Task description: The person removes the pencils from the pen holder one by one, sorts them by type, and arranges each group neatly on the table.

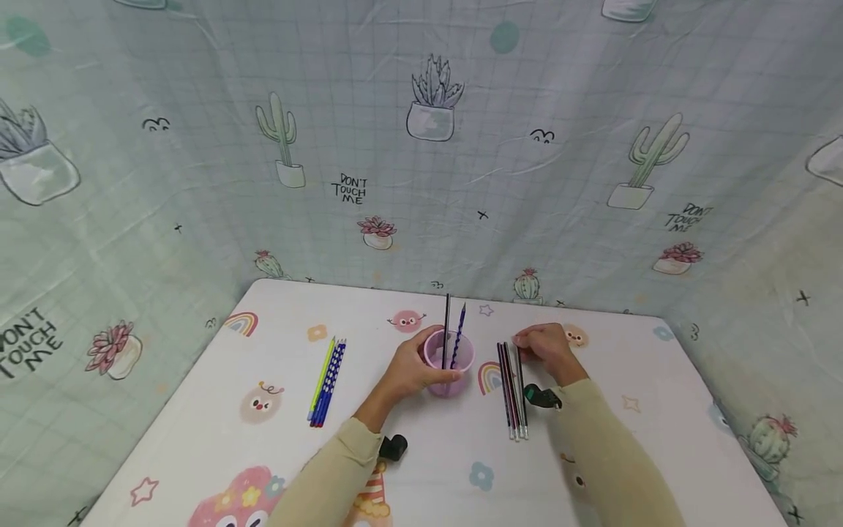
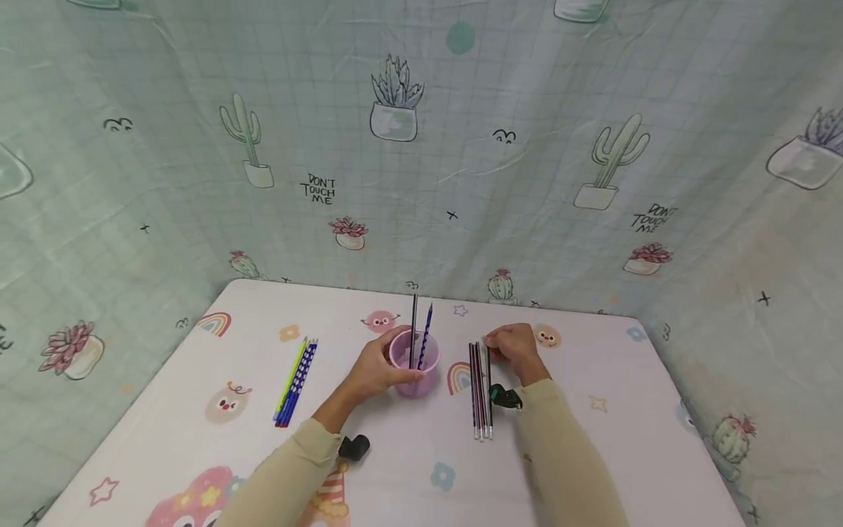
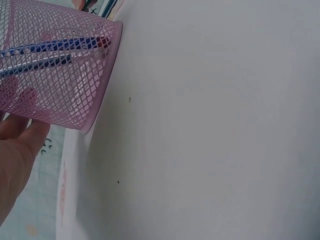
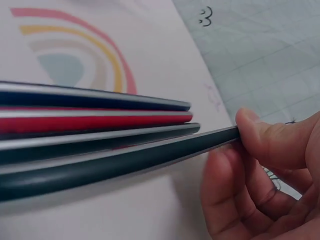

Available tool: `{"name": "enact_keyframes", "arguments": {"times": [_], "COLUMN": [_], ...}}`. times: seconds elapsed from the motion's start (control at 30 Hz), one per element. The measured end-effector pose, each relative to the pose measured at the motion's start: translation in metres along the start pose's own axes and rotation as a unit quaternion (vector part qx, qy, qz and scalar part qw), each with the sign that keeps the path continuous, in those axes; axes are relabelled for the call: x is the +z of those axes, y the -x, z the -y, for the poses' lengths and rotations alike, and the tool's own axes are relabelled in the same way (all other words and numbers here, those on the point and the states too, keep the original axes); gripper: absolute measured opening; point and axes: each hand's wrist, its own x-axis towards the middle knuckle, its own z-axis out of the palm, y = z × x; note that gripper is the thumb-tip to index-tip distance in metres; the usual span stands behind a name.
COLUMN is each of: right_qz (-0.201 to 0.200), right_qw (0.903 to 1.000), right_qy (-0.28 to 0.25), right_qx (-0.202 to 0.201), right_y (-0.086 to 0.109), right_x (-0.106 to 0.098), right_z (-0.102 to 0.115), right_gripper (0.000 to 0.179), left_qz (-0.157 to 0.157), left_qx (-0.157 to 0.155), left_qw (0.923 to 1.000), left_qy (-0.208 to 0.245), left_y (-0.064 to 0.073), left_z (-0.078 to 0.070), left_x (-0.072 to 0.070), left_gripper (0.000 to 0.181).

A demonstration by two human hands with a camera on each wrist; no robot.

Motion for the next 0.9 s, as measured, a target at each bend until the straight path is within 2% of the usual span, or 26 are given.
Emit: {"name": "enact_keyframes", "arguments": {"times": [0.37, 0.63, 0.9], "right_qz": [-0.005, -0.025, -0.046], "right_qw": [0.9997, 0.9983, 0.9980], "right_qy": [0.023, 0.044, 0.042], "right_qx": [-0.006, -0.029, -0.006], "right_y": [-0.004, 0.000, -0.001], "right_x": [0.002, 0.006, 0.012], "right_z": [-0.014, -0.010, -0.009], "right_gripper": [0.023, 0.023, 0.022], "left_qz": [0.006, -0.003, 0.002], "left_qx": [-0.005, 0.004, -0.008], "left_qw": [0.9999, 0.9999, 0.9999], "left_qy": [0.008, 0.010, 0.007], "left_y": [0.001, 0.001, 0.000], "left_z": [-0.001, -0.004, -0.006], "left_x": [0.004, 0.002, -0.002], "left_gripper": [0.088, 0.090, 0.092]}}
